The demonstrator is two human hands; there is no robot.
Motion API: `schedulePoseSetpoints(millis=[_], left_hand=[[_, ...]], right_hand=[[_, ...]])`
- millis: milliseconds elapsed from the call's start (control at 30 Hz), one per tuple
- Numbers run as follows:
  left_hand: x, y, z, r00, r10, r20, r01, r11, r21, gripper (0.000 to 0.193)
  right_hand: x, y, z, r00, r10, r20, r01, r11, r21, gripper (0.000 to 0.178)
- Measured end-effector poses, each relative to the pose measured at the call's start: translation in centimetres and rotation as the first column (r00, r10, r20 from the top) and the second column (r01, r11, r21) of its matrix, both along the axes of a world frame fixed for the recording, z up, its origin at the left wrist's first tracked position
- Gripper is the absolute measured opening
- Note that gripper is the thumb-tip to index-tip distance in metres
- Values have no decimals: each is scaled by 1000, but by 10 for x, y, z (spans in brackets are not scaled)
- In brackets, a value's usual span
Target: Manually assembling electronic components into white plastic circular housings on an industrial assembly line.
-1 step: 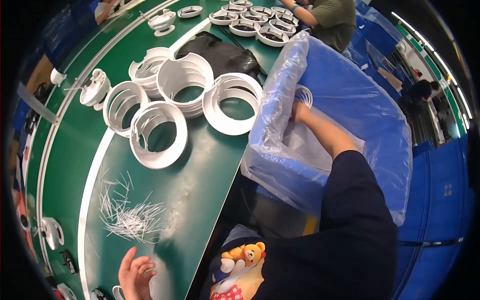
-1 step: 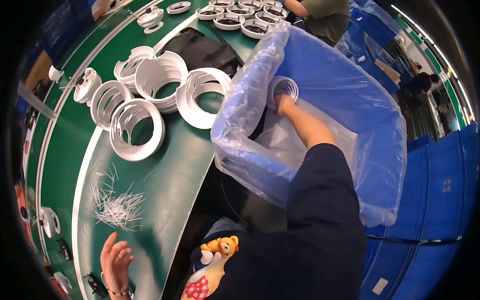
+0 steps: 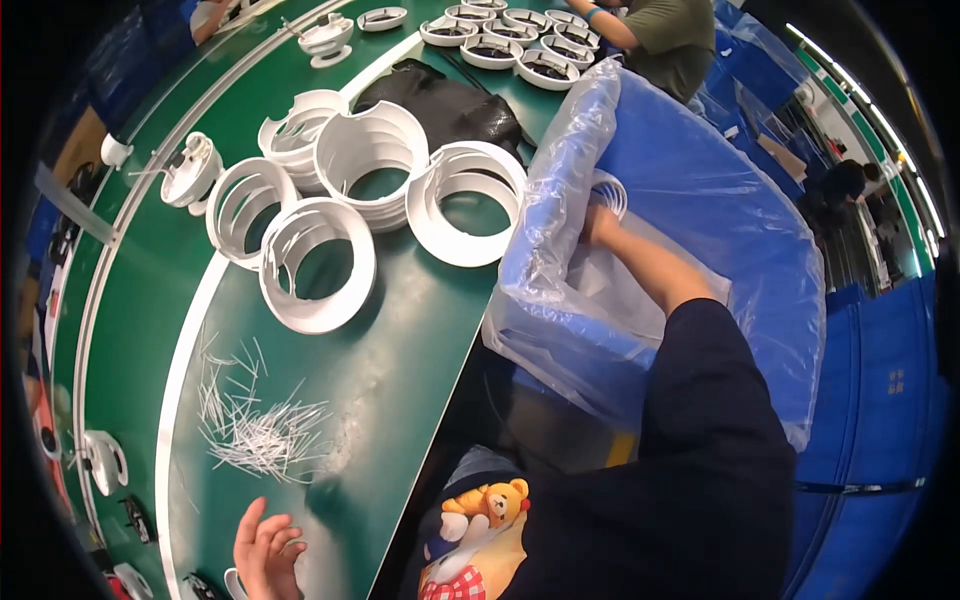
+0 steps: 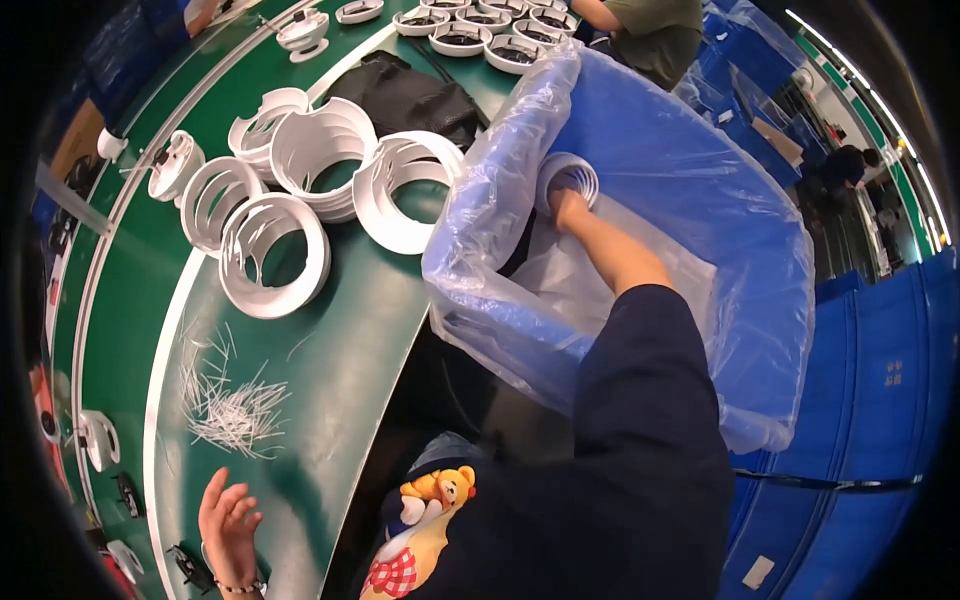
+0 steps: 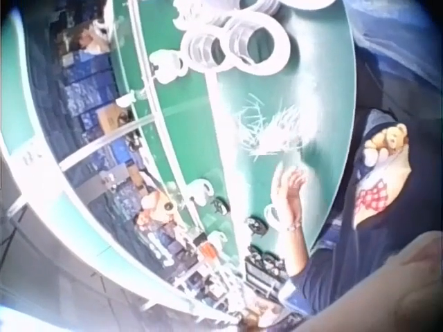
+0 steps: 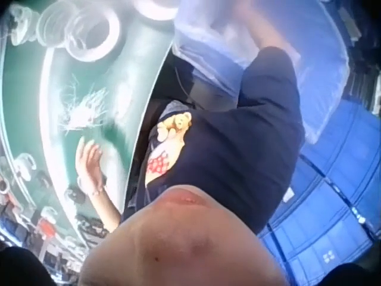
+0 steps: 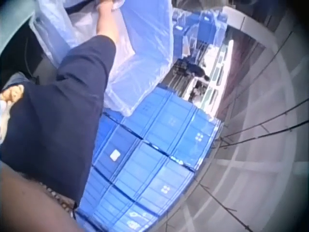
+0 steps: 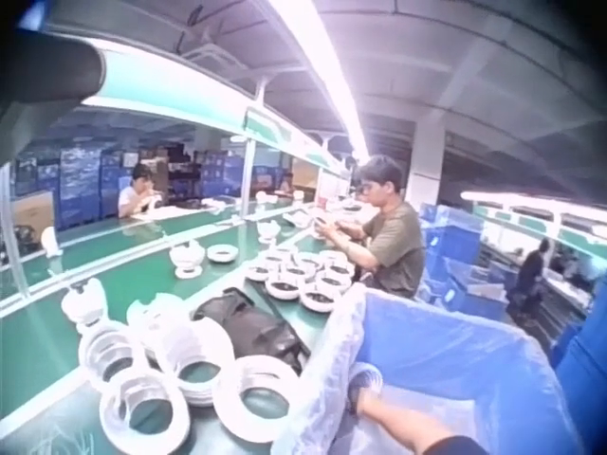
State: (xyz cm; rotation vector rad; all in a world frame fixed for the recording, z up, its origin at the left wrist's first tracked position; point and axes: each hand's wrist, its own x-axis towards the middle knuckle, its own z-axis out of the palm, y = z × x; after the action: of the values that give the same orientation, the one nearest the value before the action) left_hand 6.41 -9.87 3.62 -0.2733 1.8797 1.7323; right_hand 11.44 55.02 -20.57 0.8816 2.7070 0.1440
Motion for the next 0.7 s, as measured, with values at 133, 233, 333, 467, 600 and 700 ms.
schedulePoseSetpoints(millis=[133, 233, 333, 467, 600, 700], left_hand=[[11, -19, -5, 991, 120, -61, -119, 993, 29, 53], [0, -1, -8, 1000, -10, -23, 13, 991, 135, 57], [-11, 24, -1, 973, -216, -86, 225, 969, 103, 55], [-18, 39, 3, 901, -410, -138, 429, 888, 165, 57], [-18, 25, 5, 867, -438, -238, 482, 859, 174, 61], [-18, 12, 7, 880, -390, -271, 447, 873, 197, 63]], right_hand=[[-16, -50, 13, 991, -123, 46, 124, 992, -11, 25], [12, -57, 68, 998, -47, -42, 46, 998, -45, 44], [31, -92, 150, 926, -121, -359, 100, 992, -76, 57], [50, -156, 269, 694, -248, -676, -20, 932, -363, 38], [91, -237, 299, 10, -165, -986, -254, 953, -162, 28], [93, -317, 288, -243, -547, -801, -798, 582, -156, 38]])
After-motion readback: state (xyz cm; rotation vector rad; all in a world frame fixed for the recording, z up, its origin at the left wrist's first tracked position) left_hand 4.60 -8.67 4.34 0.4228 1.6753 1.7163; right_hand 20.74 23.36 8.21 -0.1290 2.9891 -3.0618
